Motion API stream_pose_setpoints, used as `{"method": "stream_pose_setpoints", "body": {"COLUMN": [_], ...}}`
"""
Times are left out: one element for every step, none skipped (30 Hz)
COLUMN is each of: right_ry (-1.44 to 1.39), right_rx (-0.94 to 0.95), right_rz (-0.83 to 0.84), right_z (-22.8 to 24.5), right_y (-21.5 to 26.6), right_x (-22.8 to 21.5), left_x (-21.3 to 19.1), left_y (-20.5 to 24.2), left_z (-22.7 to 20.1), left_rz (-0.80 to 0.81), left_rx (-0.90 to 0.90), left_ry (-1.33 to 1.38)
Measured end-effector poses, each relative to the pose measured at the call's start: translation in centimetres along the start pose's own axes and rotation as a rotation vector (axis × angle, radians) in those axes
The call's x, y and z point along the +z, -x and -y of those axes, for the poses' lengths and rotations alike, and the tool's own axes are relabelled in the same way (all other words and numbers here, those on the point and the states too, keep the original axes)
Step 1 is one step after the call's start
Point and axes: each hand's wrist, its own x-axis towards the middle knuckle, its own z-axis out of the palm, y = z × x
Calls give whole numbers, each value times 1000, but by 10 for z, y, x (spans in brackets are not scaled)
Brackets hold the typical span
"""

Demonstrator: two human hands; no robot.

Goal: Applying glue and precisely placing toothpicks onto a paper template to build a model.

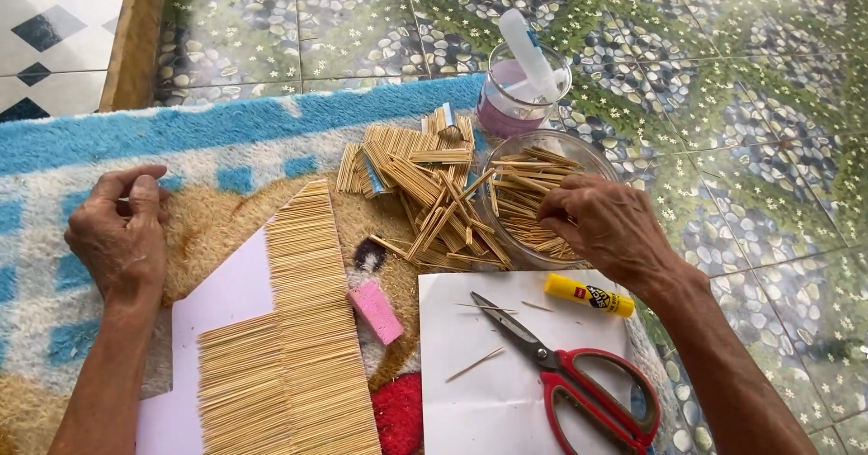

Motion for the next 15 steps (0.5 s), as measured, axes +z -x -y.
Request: {"method": "stream_pose_setpoints", "body": {"right_ry": [-1, 17, 36, 35, 65, 96, 95, 85, 74, 74, 66, 57, 56, 16, -24], "right_rx": [1, 8, 15, 14, 13, 14, 14, 18, 21, 20, 25, 30, 29, 55, 81], "right_rz": [2, 23, 44, 43, 65, 88, 89, 90, 91, 90, 88, 87, 86, 88, 89], "right_z": [0, 1, 2, 2, 1, 1, 0, -1, -1, -2, -2, -2, -3, -3, -4], "right_y": [0, -1, -1, -1, -2, -1, 0, -1, -1, 0, 0, 1, 1, 2, 2], "right_x": [0, 0, 0, 0, 1, 1, 2, 3, 4, 3, 3, 2, 0, -1, -3], "left_x": [1, 1, 0, 0, 0, 1, 1, 0, 0, 0, 0, 0, 0, 0, 0], "left_y": [0, 0, 0, 0, -1, 0, 0, 0, 0, 0, 0, -1, -1, -1, -1], "left_z": [0, 0, 1, 1, 0, 0, 0, 0, -1, -1, -1, 0, -1, -1, -1], "left_rz": [2, 1, 0, -1, 1, 6, 7, 5, 3, 2, -1, -3, -4, -7, -9], "left_rx": [-1, 4, 9, 8, -5, -18, -19, -12, -6, -6, -6, -5, -5, -8, -12], "left_ry": [-1, -1, -1, -3, 10, 23, 23, 22, 22, 21, 23, 24, 24, 24, 24]}}
